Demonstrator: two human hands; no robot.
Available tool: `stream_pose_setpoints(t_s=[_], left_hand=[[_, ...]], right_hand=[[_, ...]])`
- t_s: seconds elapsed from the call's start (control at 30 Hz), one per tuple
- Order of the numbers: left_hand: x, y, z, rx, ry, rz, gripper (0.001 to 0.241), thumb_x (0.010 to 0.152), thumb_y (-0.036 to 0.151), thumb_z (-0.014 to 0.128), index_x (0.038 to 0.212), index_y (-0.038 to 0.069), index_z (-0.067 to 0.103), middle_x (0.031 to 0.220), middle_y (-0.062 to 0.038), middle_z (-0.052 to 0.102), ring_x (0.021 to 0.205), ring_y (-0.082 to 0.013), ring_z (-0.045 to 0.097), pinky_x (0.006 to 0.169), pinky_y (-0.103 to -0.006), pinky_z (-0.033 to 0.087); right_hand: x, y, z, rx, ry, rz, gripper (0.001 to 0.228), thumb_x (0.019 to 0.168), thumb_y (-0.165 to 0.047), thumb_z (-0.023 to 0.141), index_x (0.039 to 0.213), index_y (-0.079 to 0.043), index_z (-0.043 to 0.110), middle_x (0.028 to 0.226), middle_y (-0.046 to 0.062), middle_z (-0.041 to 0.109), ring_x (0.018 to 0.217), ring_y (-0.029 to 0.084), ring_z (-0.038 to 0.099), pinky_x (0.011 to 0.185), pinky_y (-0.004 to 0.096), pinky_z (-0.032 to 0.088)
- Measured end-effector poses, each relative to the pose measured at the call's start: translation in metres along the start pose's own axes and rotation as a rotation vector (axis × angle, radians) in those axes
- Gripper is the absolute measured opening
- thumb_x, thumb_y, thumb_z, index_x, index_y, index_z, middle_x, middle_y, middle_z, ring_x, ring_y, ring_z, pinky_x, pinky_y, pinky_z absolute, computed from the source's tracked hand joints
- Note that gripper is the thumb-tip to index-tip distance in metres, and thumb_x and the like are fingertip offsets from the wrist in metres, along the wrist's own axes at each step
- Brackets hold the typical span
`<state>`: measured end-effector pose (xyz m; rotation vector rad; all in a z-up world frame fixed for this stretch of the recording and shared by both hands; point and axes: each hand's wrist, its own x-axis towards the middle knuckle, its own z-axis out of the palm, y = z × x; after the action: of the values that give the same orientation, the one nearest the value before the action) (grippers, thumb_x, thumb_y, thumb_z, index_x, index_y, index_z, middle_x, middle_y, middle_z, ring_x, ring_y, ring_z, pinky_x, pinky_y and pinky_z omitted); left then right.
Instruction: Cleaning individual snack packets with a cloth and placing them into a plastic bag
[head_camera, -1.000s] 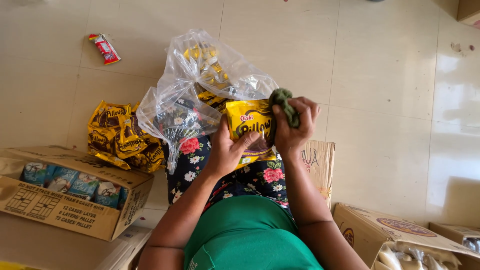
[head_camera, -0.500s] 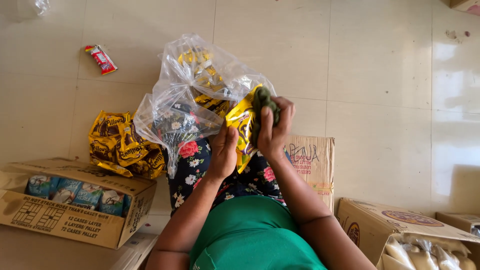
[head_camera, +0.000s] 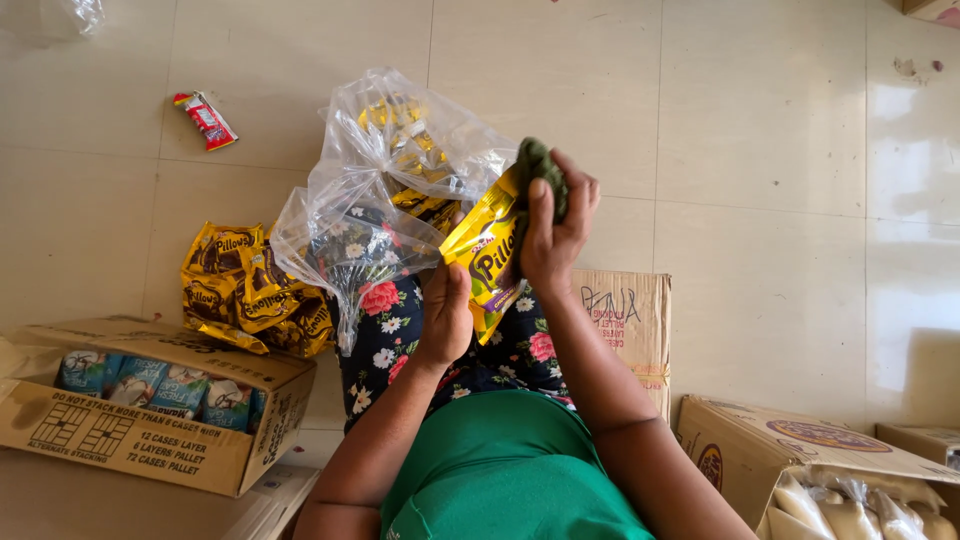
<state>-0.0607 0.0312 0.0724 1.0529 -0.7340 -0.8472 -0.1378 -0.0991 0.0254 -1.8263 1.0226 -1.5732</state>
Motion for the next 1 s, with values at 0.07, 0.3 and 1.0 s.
stream_pose_setpoints(t_s=[0.07,0.3,1.0], left_hand=[[0.002,-0.011,-0.004,0.023,-0.029,0.033,0.042,0.111,0.026,0.04,0.139,0.0,0.058,0.129,-0.018,0.065,0.119,-0.0205,0.06,0.102,-0.0416,0.051],[0.007,-0.045,-0.021,-0.016,-0.104,0.035,0.049,0.099,0.038,0.067,0.128,0.0,0.058,0.104,-0.013,0.069,0.098,-0.0176,0.064,0.093,-0.0441,0.054],[0.01,0.048,0.017,0.081,-0.06,0.043,0.044,0.11,0.031,0.039,0.104,-0.004,0.066,0.087,-0.011,0.064,0.086,-0.0148,0.059,0.08,-0.0381,0.054]], right_hand=[[-0.002,-0.009,0.0,-0.009,0.008,0.026,0.04,0.109,-0.033,0.059,0.14,-0.008,0.058,0.112,0.012,0.051,0.109,0.026,0.052,0.103,0.041,0.039],[-0.044,-0.044,-0.009,-0.043,-0.137,-0.125,0.037,0.098,-0.04,0.066,0.112,-0.007,0.076,0.101,0.01,0.052,0.096,0.027,0.051,0.092,0.038,0.04],[-0.015,0.022,0.001,0.066,0.043,-0.024,0.03,0.098,-0.029,0.074,0.081,-0.01,0.058,0.093,0.007,0.048,0.098,0.023,0.049,0.094,0.039,0.036]])
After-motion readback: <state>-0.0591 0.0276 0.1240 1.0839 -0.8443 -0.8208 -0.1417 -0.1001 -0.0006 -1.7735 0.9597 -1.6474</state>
